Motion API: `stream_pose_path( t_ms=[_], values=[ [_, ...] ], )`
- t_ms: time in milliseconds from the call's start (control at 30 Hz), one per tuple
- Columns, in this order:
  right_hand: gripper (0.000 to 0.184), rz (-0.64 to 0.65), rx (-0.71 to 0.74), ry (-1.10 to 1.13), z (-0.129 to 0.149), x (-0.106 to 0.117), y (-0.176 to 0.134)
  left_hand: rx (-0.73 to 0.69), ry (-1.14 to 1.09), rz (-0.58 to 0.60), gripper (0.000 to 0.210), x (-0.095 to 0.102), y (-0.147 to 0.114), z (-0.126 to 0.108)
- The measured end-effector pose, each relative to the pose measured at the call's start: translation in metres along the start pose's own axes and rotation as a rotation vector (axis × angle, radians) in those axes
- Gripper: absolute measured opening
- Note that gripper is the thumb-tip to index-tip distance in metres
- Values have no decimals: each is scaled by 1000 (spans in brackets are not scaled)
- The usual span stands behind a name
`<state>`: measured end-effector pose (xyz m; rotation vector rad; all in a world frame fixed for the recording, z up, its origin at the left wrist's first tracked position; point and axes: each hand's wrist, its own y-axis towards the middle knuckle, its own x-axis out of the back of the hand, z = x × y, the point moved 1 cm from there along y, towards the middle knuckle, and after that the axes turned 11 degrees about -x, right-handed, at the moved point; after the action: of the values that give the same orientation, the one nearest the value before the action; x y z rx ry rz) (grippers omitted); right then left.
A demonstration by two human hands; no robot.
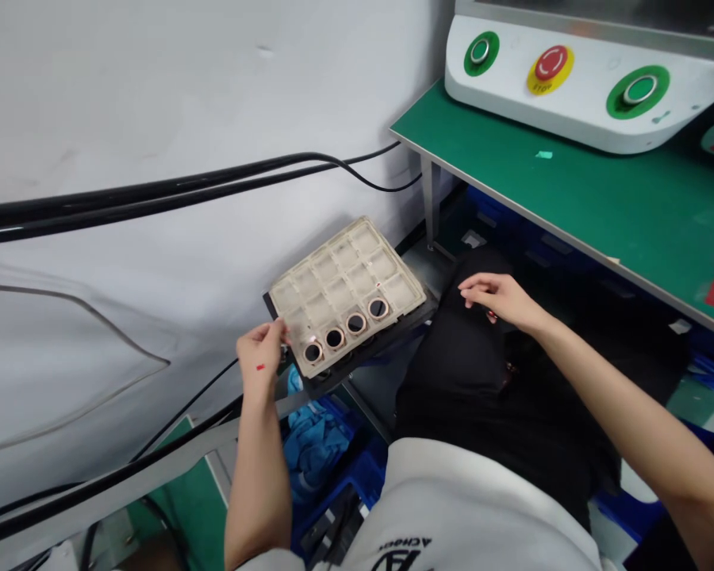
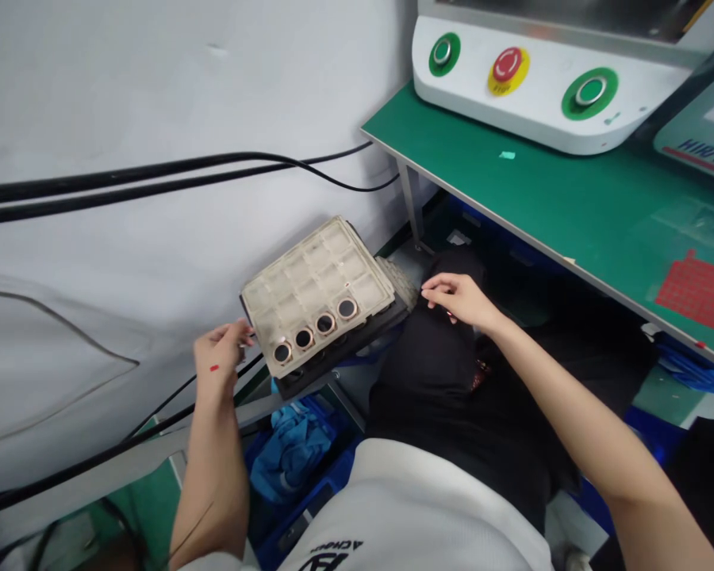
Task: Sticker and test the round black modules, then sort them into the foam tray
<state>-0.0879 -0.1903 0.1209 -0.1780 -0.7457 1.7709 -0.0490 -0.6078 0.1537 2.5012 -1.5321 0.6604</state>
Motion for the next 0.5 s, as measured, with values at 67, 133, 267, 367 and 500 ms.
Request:
stream_pose_path(
  t_ms=[67,133,267,367,500],
  values=[
    [42,-51,-16,124,-11,5,-23,20,-115,62,33,-29,-22,-22],
    [45,-106,-34,220,-23,11,-44,79,-237,221,43,-67,-45,-46],
    [46,-260,-64,377,-49,26,-85,261,-445,619,42,-149,-87,-89],
    [40,-452,-55,448,-68,41,-115,364,-544,807,29,-201,-113,-115],
    [31,-550,-43,692,-84,63,-140,439,-594,940,18,-255,-137,-138]
  ],
)
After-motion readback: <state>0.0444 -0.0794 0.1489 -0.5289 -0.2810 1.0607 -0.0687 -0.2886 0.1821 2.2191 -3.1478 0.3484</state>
